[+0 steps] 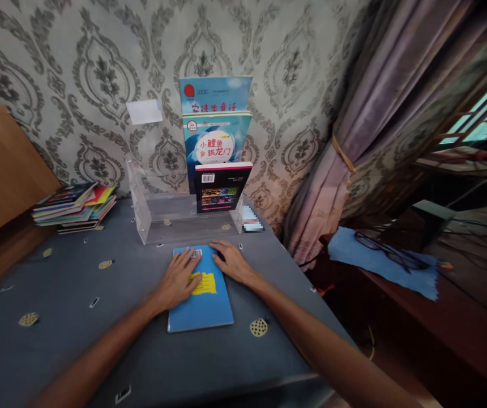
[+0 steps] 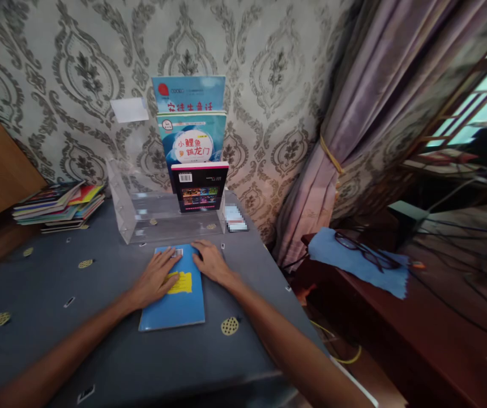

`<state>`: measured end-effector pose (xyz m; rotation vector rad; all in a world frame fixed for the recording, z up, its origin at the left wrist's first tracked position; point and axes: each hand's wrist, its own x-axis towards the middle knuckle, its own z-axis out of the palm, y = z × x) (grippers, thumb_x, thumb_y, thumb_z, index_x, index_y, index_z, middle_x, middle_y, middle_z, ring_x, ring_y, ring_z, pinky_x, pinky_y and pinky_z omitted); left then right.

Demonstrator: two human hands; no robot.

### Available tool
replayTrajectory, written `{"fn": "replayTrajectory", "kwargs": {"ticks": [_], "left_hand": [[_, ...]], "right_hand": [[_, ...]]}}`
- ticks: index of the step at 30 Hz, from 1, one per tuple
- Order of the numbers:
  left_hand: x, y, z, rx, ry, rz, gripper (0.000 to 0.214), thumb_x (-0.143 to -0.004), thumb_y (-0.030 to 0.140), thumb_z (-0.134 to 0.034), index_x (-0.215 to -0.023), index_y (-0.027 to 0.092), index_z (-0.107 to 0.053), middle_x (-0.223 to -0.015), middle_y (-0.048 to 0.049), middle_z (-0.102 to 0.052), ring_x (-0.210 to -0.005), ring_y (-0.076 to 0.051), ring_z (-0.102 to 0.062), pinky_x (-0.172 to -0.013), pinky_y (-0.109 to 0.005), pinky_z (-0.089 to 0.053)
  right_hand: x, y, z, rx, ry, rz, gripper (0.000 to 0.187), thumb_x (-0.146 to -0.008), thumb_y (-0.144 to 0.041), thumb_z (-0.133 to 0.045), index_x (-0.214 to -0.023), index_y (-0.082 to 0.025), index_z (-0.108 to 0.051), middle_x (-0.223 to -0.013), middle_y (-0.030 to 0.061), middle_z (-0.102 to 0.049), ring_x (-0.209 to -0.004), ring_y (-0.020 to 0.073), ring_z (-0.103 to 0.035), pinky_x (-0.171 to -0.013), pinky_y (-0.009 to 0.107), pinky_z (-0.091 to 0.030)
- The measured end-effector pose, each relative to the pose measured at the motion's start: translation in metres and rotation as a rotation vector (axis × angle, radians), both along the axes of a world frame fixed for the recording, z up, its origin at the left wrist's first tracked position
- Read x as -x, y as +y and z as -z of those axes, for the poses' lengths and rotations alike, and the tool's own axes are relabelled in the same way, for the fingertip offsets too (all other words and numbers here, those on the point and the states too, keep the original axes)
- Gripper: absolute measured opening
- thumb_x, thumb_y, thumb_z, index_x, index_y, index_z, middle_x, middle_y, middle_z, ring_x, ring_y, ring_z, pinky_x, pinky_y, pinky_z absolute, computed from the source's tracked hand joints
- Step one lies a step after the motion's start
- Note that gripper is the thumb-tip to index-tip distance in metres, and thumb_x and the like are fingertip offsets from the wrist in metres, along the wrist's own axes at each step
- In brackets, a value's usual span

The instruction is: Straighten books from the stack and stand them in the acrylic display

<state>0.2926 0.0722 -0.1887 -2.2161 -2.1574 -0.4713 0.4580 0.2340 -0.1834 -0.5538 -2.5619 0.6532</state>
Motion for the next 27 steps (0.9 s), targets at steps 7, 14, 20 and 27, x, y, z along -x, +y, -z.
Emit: {"fn": "replayTrajectory", "kwargs": {"ticks": [7, 14, 20, 27], "left_hand": [[0.013, 0.020, -0.018, 0.111, -0.052, 0.205, 0.058, -0.101, 0.053, -0.032, -0.150, 0.023, -0.040, -0.161, -0.0071, -0.035, -0.151, -0.022, -0.024, -0.124, -0.048, -0.018], [-0.037, 0.024, -0.007, 0.010, -0.040, -0.087, 0.052, -0.100, 0.046, -0.038, -0.145, 0.020, -0.047, -0.157, -0.0120, -0.040, -0.148, -0.028, -0.032, -0.121, -0.054, -0.024], [-0.067, 0.026, -0.001, -0.044, -0.012, -0.139, 0.049, -0.100, 0.039, -0.040, -0.142, 0.017, -0.050, -0.155, -0.0147, -0.043, -0.147, -0.030, -0.032, -0.120, -0.056, -0.025], [-0.045, 0.018, -0.001, -0.044, -0.034, 0.059, 0.048, -0.101, 0.041, -0.038, -0.145, 0.024, -0.048, -0.158, -0.0082, -0.040, -0.148, -0.025, -0.032, -0.121, -0.053, -0.027]], "right_hand": [[-0.024, 0.002, 0.002, -0.065, 0.015, 0.078, 0.036, -0.096, -0.025, -0.050, -0.128, -0.015, -0.064, -0.123, 0.0139, -0.068, -0.116, 0.0260, -0.061, -0.106, 0.044, -0.046], [-0.029, 0.019, 0.001, -0.066, -0.026, 0.021, 0.039, -0.098, -0.022, -0.044, -0.132, -0.012, -0.061, -0.133, 0.0142, -0.064, -0.125, 0.0261, -0.057, -0.110, 0.044, -0.043], [-0.047, 0.035, 0.001, -0.060, -0.001, 0.007, 0.038, -0.097, -0.026, -0.046, -0.131, -0.018, -0.063, -0.134, 0.0120, -0.065, -0.126, 0.0259, -0.058, -0.109, 0.047, -0.044], [-0.059, 0.035, 0.004, -0.050, -0.002, 0.068, 0.034, -0.096, -0.023, -0.050, -0.125, -0.017, -0.065, -0.132, 0.0141, -0.065, -0.129, 0.0269, -0.056, -0.110, 0.048, -0.042]]}}
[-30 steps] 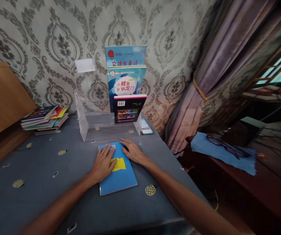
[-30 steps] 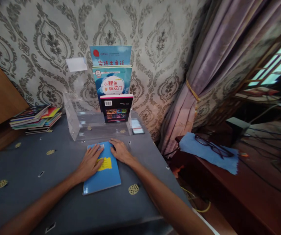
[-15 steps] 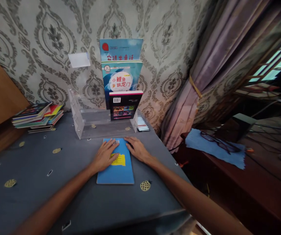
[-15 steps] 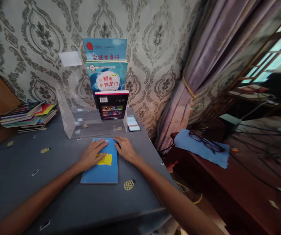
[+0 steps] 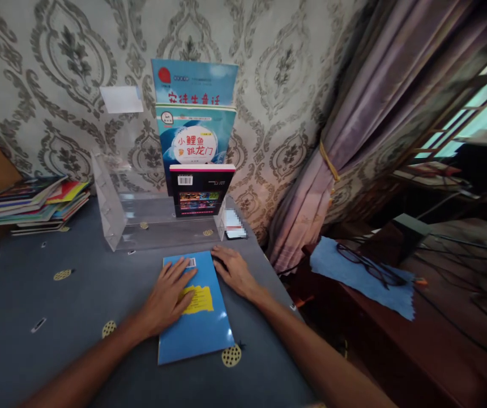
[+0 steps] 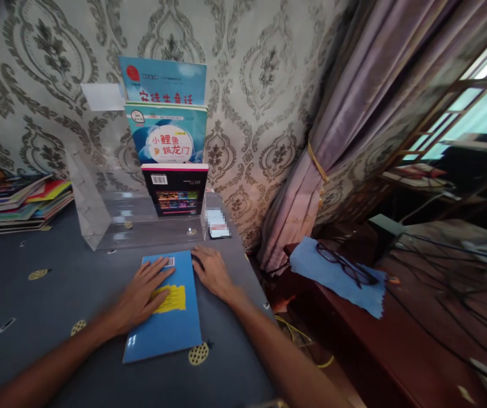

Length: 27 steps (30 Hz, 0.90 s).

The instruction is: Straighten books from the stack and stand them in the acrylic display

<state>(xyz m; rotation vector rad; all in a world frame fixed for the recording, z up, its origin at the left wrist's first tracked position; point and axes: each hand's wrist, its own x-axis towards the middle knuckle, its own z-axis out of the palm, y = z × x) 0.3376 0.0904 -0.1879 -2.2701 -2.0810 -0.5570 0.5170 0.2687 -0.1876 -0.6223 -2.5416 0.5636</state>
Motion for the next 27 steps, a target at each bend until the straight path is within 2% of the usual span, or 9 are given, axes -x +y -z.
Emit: {"fn": "replayTrajectory", "kwargs": {"ticks": [8, 16, 21, 24, 27], "left_hand": [[0.001, -0.007, 0.001, -0.074, 0.060, 0.066, 0.049, -0.102, 0.035, -0.040, -0.150, 0.029, -0.041, -0.159, -0.0047, -0.038, -0.147, -0.024, -0.035, -0.120, -0.051, -0.032], [-0.003, -0.007, 0.019, -0.179, 0.089, 0.048, 0.060, -0.097, 0.031, -0.046, -0.155, 0.031, -0.032, -0.158, -0.0058, -0.037, -0.143, -0.027, -0.041, -0.115, -0.051, -0.041], [-0.003, -0.005, 0.008, -0.122, 0.082, 0.042, 0.052, -0.098, 0.030, -0.046, -0.150, 0.029, -0.043, -0.157, -0.0061, -0.041, -0.142, -0.026, -0.043, -0.115, -0.049, -0.040], [-0.003, -0.005, 0.000, -0.084, 0.067, 0.033, 0.047, -0.100, 0.034, -0.043, -0.146, 0.027, -0.048, -0.156, -0.0065, -0.042, -0.144, -0.025, -0.040, -0.118, -0.049, -0.036], [-0.002, -0.005, -0.003, -0.028, 0.045, 0.043, 0.046, -0.101, 0.037, -0.041, -0.144, 0.024, -0.050, -0.156, -0.0076, -0.042, -0.146, -0.024, -0.037, -0.120, -0.051, -0.031]], "right_hand": [[-0.008, -0.013, 0.001, -0.034, -0.033, -0.013, 0.038, -0.097, -0.021, -0.046, -0.133, -0.018, -0.059, -0.138, 0.0150, -0.060, -0.132, 0.0285, -0.053, -0.110, 0.052, -0.042], [-0.014, -0.021, 0.007, -0.086, -0.052, 0.000, 0.045, -0.096, -0.016, -0.044, -0.139, -0.021, -0.054, -0.140, 0.0151, -0.059, -0.132, 0.0303, -0.052, -0.108, 0.055, -0.044], [-0.013, -0.015, 0.006, -0.071, -0.022, 0.000, 0.045, -0.094, -0.016, -0.046, -0.138, -0.021, -0.056, -0.136, 0.0155, -0.061, -0.127, 0.0292, -0.056, -0.105, 0.052, -0.047], [-0.012, -0.009, 0.006, -0.041, -0.016, -0.038, 0.053, -0.092, -0.017, -0.048, -0.145, -0.021, -0.047, -0.139, 0.0152, -0.059, -0.129, 0.0285, -0.054, -0.107, 0.052, -0.045], [-0.009, -0.004, 0.005, -0.015, -0.031, -0.140, 0.063, -0.089, -0.015, -0.047, -0.152, -0.018, -0.037, -0.147, 0.0159, -0.052, -0.136, 0.0272, -0.048, -0.111, 0.052, -0.040]]}}
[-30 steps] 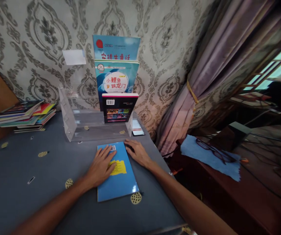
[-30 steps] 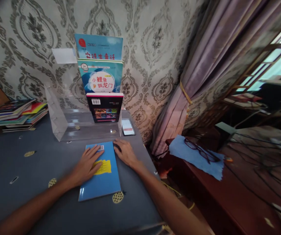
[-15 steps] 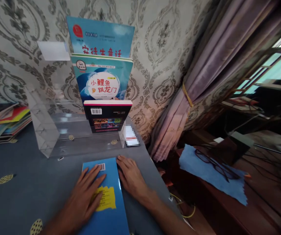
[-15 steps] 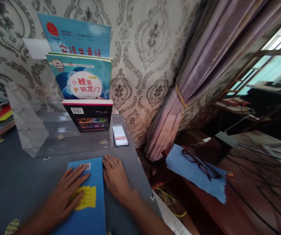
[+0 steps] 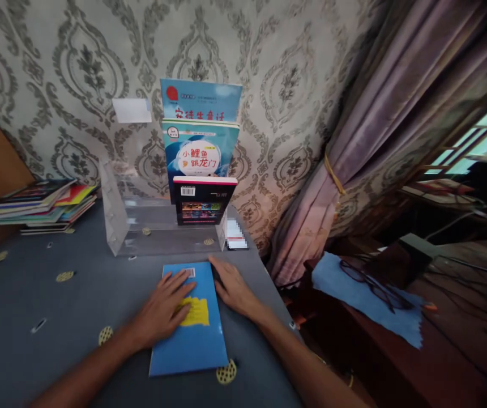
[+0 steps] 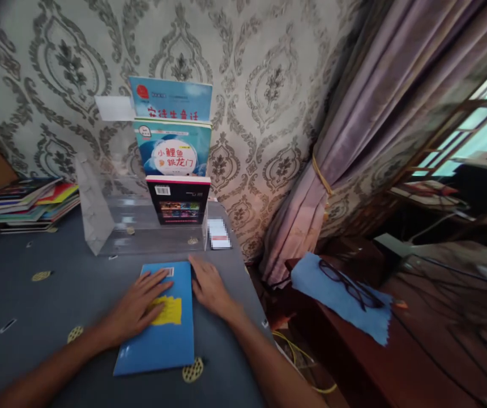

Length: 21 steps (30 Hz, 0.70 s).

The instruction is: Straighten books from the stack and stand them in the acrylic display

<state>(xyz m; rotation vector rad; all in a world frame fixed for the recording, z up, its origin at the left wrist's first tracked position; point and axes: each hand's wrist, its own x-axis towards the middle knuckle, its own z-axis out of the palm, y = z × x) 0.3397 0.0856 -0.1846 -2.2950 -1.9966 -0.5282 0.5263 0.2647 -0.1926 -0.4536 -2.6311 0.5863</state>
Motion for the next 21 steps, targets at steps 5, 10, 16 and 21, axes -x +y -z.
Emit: {"fn": "replayTrajectory", "kwargs": {"ticks": [5, 10, 16, 21], "left_hand": [[0.009, -0.001, -0.010, 0.060, -0.021, 0.026, 0.046, -0.100, 0.038, -0.041, -0.143, 0.027, -0.051, -0.155, -0.0060, -0.044, -0.145, -0.022, -0.037, -0.121, -0.048, -0.029], [0.016, -0.002, -0.034, 0.128, -0.009, 0.052, 0.040, -0.099, 0.034, -0.041, -0.134, 0.027, -0.058, -0.147, -0.0049, -0.055, -0.137, -0.022, -0.049, -0.117, -0.046, -0.035], [-0.027, -0.005, -0.041, 0.158, 0.157, -0.203, 0.047, -0.090, 0.057, -0.054, -0.117, 0.019, -0.061, -0.126, -0.0160, -0.066, -0.119, -0.036, -0.060, -0.095, -0.051, -0.051], [-0.053, 0.000, -0.041, 0.176, 0.291, -0.292, 0.037, -0.094, 0.039, -0.052, -0.119, 0.012, -0.058, -0.127, -0.0225, -0.062, -0.121, -0.039, -0.057, -0.091, -0.051, -0.052]], "right_hand": [[0.003, -0.004, -0.008, 0.072, -0.015, -0.002, 0.056, -0.084, -0.012, -0.053, -0.140, -0.019, -0.052, -0.137, 0.0132, -0.060, -0.129, 0.0270, -0.052, -0.111, 0.050, -0.039], [0.002, -0.021, -0.016, 0.136, 0.038, 0.054, 0.050, -0.080, -0.011, -0.059, -0.130, -0.021, -0.058, -0.117, 0.0086, -0.067, -0.107, 0.0234, -0.062, -0.100, 0.043, -0.047], [0.008, -0.037, -0.017, 0.248, 0.011, 0.016, 0.055, -0.079, -0.012, -0.062, -0.133, -0.021, -0.056, -0.101, 0.0039, -0.067, -0.083, 0.0168, -0.061, -0.082, 0.031, -0.050], [0.013, -0.031, -0.014, 0.469, 0.117, 0.011, 0.048, -0.079, -0.014, -0.062, -0.127, -0.019, -0.059, -0.091, 0.0016, -0.067, -0.074, 0.0139, -0.060, -0.073, 0.028, -0.051]]}}
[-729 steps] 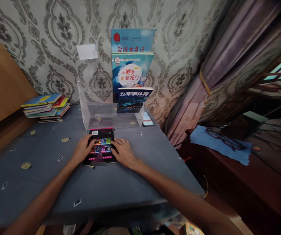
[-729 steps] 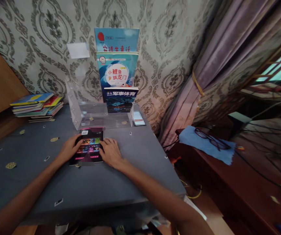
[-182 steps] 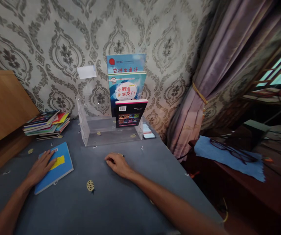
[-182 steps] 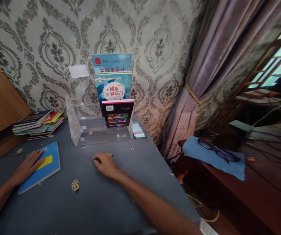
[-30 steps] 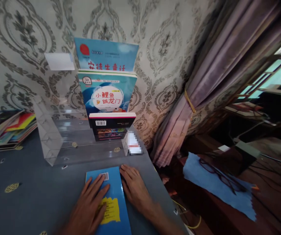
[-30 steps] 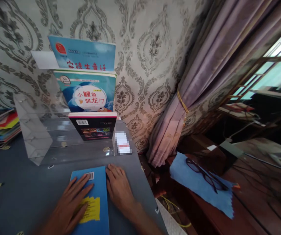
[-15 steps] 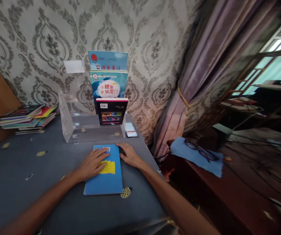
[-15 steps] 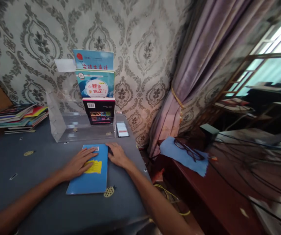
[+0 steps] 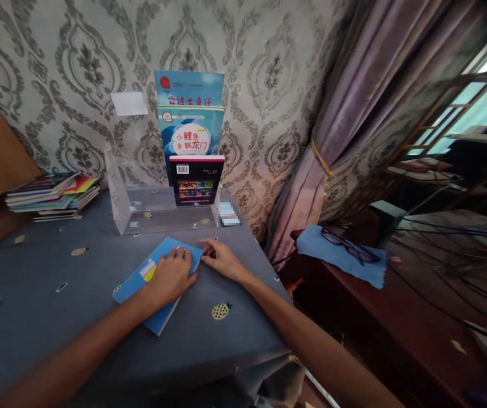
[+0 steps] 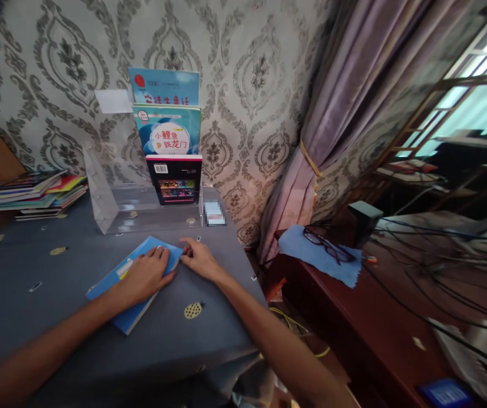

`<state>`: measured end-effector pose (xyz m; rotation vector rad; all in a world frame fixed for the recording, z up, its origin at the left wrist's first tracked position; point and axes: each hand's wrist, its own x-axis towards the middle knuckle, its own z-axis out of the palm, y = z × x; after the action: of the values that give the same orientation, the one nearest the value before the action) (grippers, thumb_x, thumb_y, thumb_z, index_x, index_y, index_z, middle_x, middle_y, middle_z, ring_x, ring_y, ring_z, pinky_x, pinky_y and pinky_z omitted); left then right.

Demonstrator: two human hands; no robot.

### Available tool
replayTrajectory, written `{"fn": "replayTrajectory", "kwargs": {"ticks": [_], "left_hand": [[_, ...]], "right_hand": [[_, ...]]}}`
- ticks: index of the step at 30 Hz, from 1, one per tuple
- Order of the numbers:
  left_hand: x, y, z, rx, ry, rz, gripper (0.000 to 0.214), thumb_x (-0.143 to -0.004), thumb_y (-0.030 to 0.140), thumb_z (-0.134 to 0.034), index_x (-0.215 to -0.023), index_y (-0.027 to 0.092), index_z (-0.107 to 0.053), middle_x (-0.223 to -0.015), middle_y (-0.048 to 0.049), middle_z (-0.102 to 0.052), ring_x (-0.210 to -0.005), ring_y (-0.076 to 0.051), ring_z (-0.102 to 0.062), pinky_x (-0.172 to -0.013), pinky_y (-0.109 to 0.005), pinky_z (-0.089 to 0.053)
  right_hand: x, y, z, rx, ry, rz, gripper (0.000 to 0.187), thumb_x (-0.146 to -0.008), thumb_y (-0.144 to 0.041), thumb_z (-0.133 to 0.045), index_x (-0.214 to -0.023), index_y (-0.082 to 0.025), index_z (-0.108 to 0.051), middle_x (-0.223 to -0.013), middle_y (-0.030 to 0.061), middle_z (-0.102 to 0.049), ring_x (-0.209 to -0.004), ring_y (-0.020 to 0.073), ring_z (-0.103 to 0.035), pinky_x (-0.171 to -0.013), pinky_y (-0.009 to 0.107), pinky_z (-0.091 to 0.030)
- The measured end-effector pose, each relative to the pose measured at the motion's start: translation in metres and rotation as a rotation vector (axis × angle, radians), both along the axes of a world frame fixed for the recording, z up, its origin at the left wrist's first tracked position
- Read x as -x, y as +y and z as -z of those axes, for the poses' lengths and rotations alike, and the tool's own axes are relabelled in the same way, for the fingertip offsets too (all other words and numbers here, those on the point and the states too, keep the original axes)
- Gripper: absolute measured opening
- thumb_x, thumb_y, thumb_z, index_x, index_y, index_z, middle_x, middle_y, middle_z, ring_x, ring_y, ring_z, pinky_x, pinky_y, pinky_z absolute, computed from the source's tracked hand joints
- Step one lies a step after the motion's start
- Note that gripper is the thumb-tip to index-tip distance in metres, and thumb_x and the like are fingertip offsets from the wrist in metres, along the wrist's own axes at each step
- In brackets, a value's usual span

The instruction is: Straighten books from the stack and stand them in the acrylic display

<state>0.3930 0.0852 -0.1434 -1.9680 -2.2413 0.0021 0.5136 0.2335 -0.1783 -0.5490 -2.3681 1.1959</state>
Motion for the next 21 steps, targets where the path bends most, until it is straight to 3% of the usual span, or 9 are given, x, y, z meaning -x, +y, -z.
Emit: {"fn": "replayTrajectory", "kwargs": {"ticks": [5, 8, 10, 21], "left_hand": [[-0.006, 0.007, -0.020, 0.072, 0.003, -0.022, 0.031, -0.094, 0.032, -0.049, -0.112, 0.010, -0.061, -0.112, -0.0208, -0.068, -0.104, -0.032, -0.065, -0.078, -0.039, -0.055], [-0.008, 0.011, -0.028, 0.112, -0.023, -0.020, 0.035, -0.093, 0.032, -0.052, -0.115, 0.007, -0.062, -0.109, -0.0210, -0.070, -0.100, -0.031, -0.068, -0.078, -0.038, -0.056], [-0.007, 0.013, -0.029, 0.108, -0.057, -0.008, 0.033, -0.093, 0.030, -0.054, -0.113, 0.006, -0.063, -0.106, -0.0208, -0.071, -0.097, -0.030, -0.070, -0.078, -0.038, -0.056], [0.004, 0.018, -0.025, 0.068, -0.170, 0.062, 0.018, -0.090, 0.027, -0.059, -0.096, 0.014, -0.069, -0.094, -0.0128, -0.074, -0.088, -0.024, -0.071, -0.071, -0.030, -0.054]], "right_hand": [[-0.001, 0.011, 0.010, 0.206, 0.125, -0.017, 0.035, -0.081, -0.027, -0.064, -0.115, -0.019, -0.061, -0.093, 0.0044, -0.067, -0.084, 0.0174, -0.066, -0.081, 0.033, -0.054], [-0.002, 0.016, 0.016, 0.313, 0.142, -0.042, 0.038, -0.081, -0.041, -0.065, -0.113, -0.020, -0.061, -0.092, 0.0049, -0.068, -0.085, 0.0209, -0.069, -0.077, 0.035, -0.056], [-0.003, 0.017, 0.016, 0.347, 0.144, -0.026, 0.041, -0.078, -0.047, -0.069, -0.110, -0.022, -0.063, -0.092, 0.0053, -0.069, -0.082, 0.0220, -0.070, -0.070, 0.034, -0.056], [-0.002, 0.003, 0.006, 0.517, 0.160, 0.022, 0.048, -0.068, -0.054, -0.082, -0.100, -0.021, -0.071, -0.094, 0.0074, -0.071, -0.078, 0.0203, -0.068, -0.066, 0.033, -0.060]]}}
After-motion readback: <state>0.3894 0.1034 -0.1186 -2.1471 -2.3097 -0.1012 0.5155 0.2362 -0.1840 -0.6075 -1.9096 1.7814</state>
